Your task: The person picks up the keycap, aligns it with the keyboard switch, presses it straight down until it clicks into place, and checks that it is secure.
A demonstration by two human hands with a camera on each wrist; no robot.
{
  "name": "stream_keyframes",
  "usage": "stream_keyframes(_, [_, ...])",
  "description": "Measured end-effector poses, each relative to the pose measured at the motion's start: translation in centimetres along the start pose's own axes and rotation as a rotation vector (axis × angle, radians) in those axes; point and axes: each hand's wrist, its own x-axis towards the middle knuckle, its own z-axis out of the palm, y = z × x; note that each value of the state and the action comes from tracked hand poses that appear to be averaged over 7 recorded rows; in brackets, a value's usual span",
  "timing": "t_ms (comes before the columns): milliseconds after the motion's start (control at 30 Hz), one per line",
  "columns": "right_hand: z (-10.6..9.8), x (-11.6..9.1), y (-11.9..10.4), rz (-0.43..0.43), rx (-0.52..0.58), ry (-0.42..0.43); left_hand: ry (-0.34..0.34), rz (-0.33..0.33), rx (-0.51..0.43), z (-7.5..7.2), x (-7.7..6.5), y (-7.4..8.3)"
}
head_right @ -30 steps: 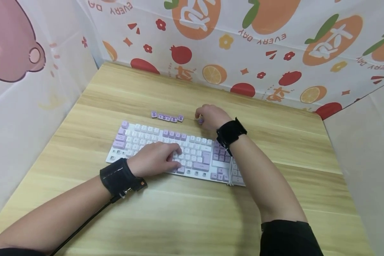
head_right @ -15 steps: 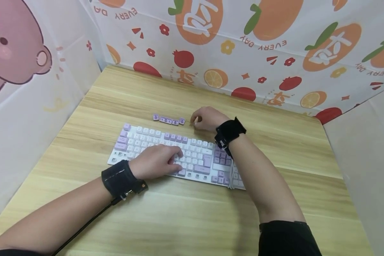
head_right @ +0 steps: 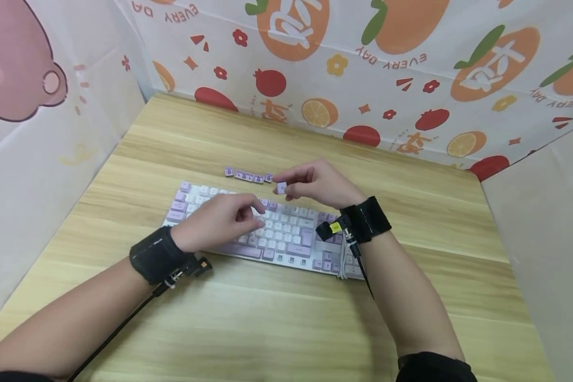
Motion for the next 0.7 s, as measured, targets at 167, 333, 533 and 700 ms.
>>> stream_keyframes(167, [1.1, -1.1, -0.3, -0.029, -0.021, 0.003, 0.161, 0.067, -0.126, -1.0, 0.1, 0.3])
stream_keyframes(333, [2.4, -1.7, -0.8, -0.052, 0.074, -0.062, 0.237, 0.205, -0.161, -0.3, 0.3, 0.4])
stream_keyframes(533, [3.6, -2.9, -0.7, -0.066, 0.156, -0.085, 0.222, 0.408, -0.065, 1.6, 0.6, 0.2])
stream_keyframes(700, [4.6, -4.1, 0.7, -0.119, 0.058, -0.024, 0.195, 0.388, -0.026, 3.0, 0.5, 0.2])
